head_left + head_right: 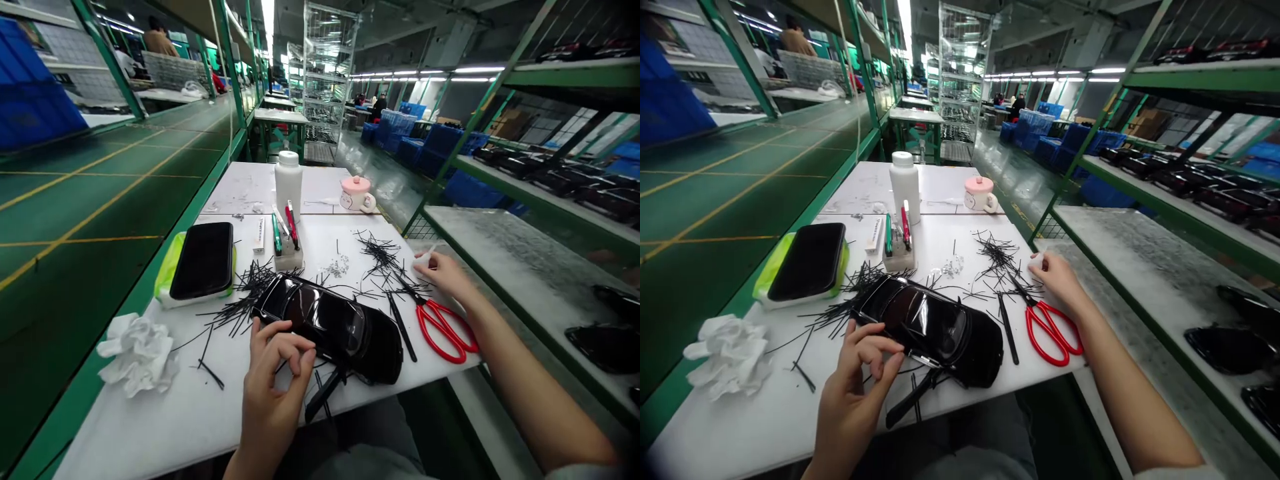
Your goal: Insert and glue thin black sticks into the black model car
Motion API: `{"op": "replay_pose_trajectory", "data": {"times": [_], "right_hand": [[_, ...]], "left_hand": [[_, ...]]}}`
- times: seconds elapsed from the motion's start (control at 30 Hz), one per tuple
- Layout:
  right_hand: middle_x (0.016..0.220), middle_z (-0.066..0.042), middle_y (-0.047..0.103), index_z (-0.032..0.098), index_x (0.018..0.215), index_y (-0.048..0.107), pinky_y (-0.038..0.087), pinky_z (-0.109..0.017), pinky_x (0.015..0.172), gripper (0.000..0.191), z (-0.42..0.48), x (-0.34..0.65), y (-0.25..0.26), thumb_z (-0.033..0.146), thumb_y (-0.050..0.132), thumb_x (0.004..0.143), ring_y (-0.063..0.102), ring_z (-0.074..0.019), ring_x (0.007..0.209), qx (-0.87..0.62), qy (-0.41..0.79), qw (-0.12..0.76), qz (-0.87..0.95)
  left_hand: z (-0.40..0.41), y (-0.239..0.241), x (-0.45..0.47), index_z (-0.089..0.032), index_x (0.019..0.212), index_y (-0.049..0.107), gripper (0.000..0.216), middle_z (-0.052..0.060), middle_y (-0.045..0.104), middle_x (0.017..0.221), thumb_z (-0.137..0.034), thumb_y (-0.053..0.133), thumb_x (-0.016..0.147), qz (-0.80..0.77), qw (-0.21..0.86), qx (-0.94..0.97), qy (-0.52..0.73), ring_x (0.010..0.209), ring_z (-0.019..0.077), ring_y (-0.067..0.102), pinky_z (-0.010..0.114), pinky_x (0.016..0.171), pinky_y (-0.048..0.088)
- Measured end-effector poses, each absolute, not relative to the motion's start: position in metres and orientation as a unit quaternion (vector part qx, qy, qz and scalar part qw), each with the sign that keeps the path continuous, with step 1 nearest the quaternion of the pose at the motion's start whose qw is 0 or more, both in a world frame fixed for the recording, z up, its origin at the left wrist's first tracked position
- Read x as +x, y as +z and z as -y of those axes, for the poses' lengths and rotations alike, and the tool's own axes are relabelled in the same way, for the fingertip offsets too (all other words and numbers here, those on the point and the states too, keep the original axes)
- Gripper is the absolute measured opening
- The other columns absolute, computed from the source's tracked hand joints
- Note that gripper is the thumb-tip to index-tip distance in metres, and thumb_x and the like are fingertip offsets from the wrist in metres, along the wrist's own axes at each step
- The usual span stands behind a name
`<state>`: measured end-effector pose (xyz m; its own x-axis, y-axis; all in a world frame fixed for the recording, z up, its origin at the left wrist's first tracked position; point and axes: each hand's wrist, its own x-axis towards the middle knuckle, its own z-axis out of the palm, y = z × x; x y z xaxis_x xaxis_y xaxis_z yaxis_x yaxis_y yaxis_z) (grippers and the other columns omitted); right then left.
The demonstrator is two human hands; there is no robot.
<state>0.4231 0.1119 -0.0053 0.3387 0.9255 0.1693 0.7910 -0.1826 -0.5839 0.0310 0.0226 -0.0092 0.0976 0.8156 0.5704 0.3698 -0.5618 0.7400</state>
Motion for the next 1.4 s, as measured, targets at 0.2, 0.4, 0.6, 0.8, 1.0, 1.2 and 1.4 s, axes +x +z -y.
{"op": "replay_pose_trajectory", "data": {"times": [0.2,0.4,0.6,0.8,1.0,1.2,1.4], "right_hand": [[0.094,-0.008,0.071,0.020,0.098,0.061,0.053,-0.039,0.073,0.031,-0.058,0.395,0.014,0.046,0.067,0.081,0.067,-0.0253,0.080,-0.747,0.091,0.264,0.603],[0.115,-0.010,0.069,0.022,0.107,0.064,0.058,-0.038,0.084,0.033,-0.027,0.338,0.008,0.003,0.042,0.091,0.063,-0.0246,0.109,-0.470,-0.009,0.141,0.871],[0.107,-0.012,0.070,0.019,0.103,0.068,0.056,-0.039,0.079,0.032,-0.028,0.367,-0.002,0.006,0.040,0.095,0.061,-0.0271,0.105,-0.392,-0.102,0.121,0.906],[0.116,-0.008,0.072,0.034,0.140,0.058,0.051,-0.041,0.093,0.050,-0.029,0.385,0.030,0.011,0.055,0.095,0.065,-0.0263,0.107,-0.406,-0.200,0.272,0.849],[0.102,-0.003,0.072,0.040,0.113,0.072,0.054,-0.047,0.084,0.040,-0.013,0.303,0.057,0.013,0.074,0.083,0.067,-0.0277,0.094,-0.506,-0.048,0.569,0.646],[0.089,-0.001,0.075,0.026,0.093,0.071,0.064,-0.033,0.072,0.016,0.002,0.247,0.047,0.015,0.077,0.082,0.073,-0.0202,0.084,-0.459,0.240,0.592,0.618],[0.093,0.000,0.076,0.025,0.096,0.071,0.063,-0.025,0.077,0.018,0.000,0.237,0.034,0.013,0.076,0.083,0.074,-0.0167,0.088,-0.458,0.289,0.556,0.631]], "left_hand": [[-0.024,-0.003,0.032,-0.024,0.075,0.039,0.028,-0.002,0.066,0.083,-0.009,0.056,0.091,-0.409,0.244,0.717,0.509,0.103,0.0190,0.061,0.064,0.123,0.017],[-0.030,0.007,0.035,-0.023,0.077,0.042,0.025,-0.004,0.067,0.085,-0.008,0.057,0.091,-0.390,0.283,0.729,0.486,0.093,0.0145,0.067,0.059,0.126,0.017],[-0.033,0.013,0.036,-0.022,0.075,0.044,0.026,-0.006,0.069,0.082,-0.007,0.062,0.088,-0.391,0.305,0.726,0.477,0.078,0.0099,0.068,0.047,0.119,0.038],[-0.034,0.016,0.037,-0.021,0.073,0.047,0.025,-0.004,0.071,0.078,-0.010,0.063,0.088,-0.405,0.331,0.705,0.478,0.076,0.0129,0.071,0.043,0.108,0.049],[-0.033,0.016,0.037,-0.022,0.072,0.048,0.025,-0.003,0.073,0.082,-0.010,0.063,0.087,-0.408,0.366,0.688,0.476,0.081,0.0132,0.072,0.044,0.112,0.045],[-0.032,0.017,0.037,-0.022,0.071,0.047,0.025,-0.002,0.073,0.083,-0.010,0.063,0.087,-0.410,0.383,0.680,0.473,0.079,0.0141,0.071,0.046,0.113,0.044],[-0.032,0.016,0.037,-0.022,0.072,0.047,0.025,-0.002,0.073,0.085,-0.011,0.064,0.087,-0.403,0.383,0.683,0.473,0.080,0.0139,0.071,0.045,0.114,0.042]]}}
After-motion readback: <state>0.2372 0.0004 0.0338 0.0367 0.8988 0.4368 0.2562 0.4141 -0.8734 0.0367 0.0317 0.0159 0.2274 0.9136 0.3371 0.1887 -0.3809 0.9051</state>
